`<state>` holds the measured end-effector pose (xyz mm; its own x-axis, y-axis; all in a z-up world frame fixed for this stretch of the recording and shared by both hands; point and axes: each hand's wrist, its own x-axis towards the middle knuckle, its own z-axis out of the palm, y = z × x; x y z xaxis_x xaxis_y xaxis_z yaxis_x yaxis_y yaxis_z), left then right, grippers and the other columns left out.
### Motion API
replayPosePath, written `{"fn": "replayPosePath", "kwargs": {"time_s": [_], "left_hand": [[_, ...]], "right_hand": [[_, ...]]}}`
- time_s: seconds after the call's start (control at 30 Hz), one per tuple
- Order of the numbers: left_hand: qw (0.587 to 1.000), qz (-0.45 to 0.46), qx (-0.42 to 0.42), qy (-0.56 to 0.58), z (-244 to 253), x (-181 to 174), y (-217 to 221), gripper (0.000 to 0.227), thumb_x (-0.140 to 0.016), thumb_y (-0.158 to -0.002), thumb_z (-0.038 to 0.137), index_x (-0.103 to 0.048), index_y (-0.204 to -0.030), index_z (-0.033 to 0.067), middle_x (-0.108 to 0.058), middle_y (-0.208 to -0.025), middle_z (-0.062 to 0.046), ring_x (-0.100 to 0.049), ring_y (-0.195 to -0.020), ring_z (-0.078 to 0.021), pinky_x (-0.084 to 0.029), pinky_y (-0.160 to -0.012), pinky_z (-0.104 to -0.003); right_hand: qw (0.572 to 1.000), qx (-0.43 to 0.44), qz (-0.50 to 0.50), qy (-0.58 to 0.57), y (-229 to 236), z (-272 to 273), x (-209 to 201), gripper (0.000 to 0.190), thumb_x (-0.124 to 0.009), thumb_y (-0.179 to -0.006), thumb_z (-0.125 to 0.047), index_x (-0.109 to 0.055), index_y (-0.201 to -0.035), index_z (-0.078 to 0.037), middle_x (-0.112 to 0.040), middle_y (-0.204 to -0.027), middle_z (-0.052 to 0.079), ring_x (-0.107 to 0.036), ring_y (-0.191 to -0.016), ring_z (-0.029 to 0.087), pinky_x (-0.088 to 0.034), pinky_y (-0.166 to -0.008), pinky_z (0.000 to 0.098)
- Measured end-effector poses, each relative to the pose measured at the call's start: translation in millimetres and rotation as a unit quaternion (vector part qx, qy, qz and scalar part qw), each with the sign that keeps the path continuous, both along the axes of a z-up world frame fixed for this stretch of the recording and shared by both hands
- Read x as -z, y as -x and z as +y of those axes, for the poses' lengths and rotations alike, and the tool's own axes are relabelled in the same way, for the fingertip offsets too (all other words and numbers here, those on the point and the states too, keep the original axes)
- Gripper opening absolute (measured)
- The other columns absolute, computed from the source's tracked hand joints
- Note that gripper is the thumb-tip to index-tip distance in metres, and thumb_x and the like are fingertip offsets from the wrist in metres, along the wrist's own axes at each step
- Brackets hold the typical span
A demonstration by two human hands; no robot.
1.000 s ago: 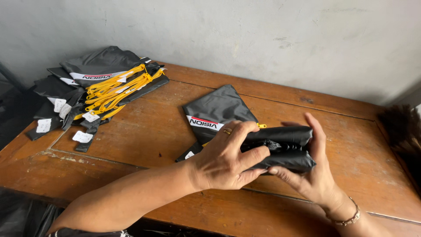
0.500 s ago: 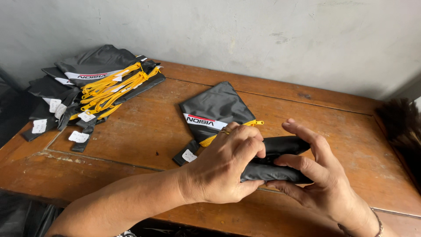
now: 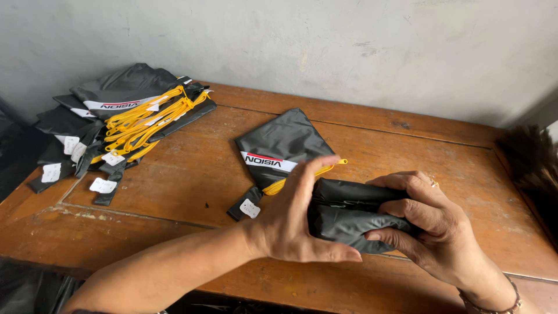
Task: The person folds a grey fabric garment and places a yellow strap around it to secure it on a wooden table.
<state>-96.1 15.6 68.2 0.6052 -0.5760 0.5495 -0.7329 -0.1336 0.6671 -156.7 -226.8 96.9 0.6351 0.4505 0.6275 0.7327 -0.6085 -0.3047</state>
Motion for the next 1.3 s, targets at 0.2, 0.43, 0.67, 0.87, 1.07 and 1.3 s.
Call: {"fn": "replayPosePath", "kwargs": {"time_s": [0.2,0.43,0.67,0.87,1.07,1.3], "left_hand": [[0.985,-0.048,-0.036,0.159,-21,19,12,0.071,-0.071,-0.083,0.044,-0.044,-0.130,-0.0023,-0.060,-0.114,-0.015,-0.065,-0.102,-0.0260,-0.053,-0.097,-0.036],[0.978,0.043,-0.057,0.197,-18,19,14,0.038,-0.068,-0.090,0.034,-0.053,-0.112,0.0070,-0.060,-0.094,-0.003,-0.059,-0.080,-0.0158,-0.051,-0.078,-0.029],[0.944,0.242,-0.091,0.207,-18,15,9,0.029,-0.067,-0.093,0.034,-0.054,-0.110,0.0141,-0.064,-0.073,0.005,-0.058,-0.066,-0.0086,-0.050,-0.067,-0.026],[0.965,0.247,-0.070,0.050,-11,7,-31,0.079,-0.040,-0.086,0.066,-0.051,-0.135,0.0049,-0.063,-0.125,-0.010,-0.059,-0.119,-0.0193,-0.043,-0.103,-0.032],[0.976,-0.122,-0.160,-0.079,10,65,-125,0.042,-0.071,-0.090,0.045,-0.073,-0.097,0.0042,-0.065,-0.099,-0.012,-0.062,-0.097,-0.0312,-0.047,-0.089,-0.042],[0.922,-0.059,-0.143,-0.355,9,86,-131,0.041,-0.072,-0.091,0.047,-0.067,-0.092,0.0068,-0.060,-0.103,-0.015,-0.063,-0.087,-0.0414,-0.051,-0.074,-0.055]], "right_hand": [[0.999,-0.009,0.035,-0.008,4,2,-2,0.024,-0.072,-0.083,-0.033,-0.067,-0.091,-0.011,-0.069,-0.121,0.014,-0.070,-0.104,0.025,-0.054,-0.090,0.0360],[0.956,0.002,0.157,-0.248,-5,-11,13,0.104,-0.082,-0.055,-0.022,-0.035,-0.143,0.004,-0.052,-0.149,0.024,-0.057,-0.139,0.035,-0.047,-0.118,0.0427],[0.835,0.088,0.383,-0.386,-11,5,18,0.086,-0.077,-0.067,-0.011,-0.052,-0.149,-0.005,-0.064,-0.124,0.011,-0.064,-0.104,0.020,-0.051,-0.094,0.0328],[0.806,0.103,0.364,-0.455,-49,-40,48,0.046,-0.074,-0.081,-0.003,-0.064,-0.125,-0.004,-0.070,-0.106,0.007,-0.064,-0.091,0.017,-0.053,-0.085,0.0303],[0.813,0.146,0.385,-0.412,-74,-94,42,0.030,-0.073,-0.086,-0.010,-0.067,-0.116,-0.008,-0.070,-0.105,0.002,-0.064,-0.091,0.014,-0.052,-0.081,0.0266],[0.815,0.115,0.416,-0.387,-95,-111,60,0.037,-0.073,-0.084,-0.011,-0.067,-0.120,-0.003,-0.072,-0.109,0.007,-0.066,-0.093,0.018,-0.054,-0.083,0.0312]]}}
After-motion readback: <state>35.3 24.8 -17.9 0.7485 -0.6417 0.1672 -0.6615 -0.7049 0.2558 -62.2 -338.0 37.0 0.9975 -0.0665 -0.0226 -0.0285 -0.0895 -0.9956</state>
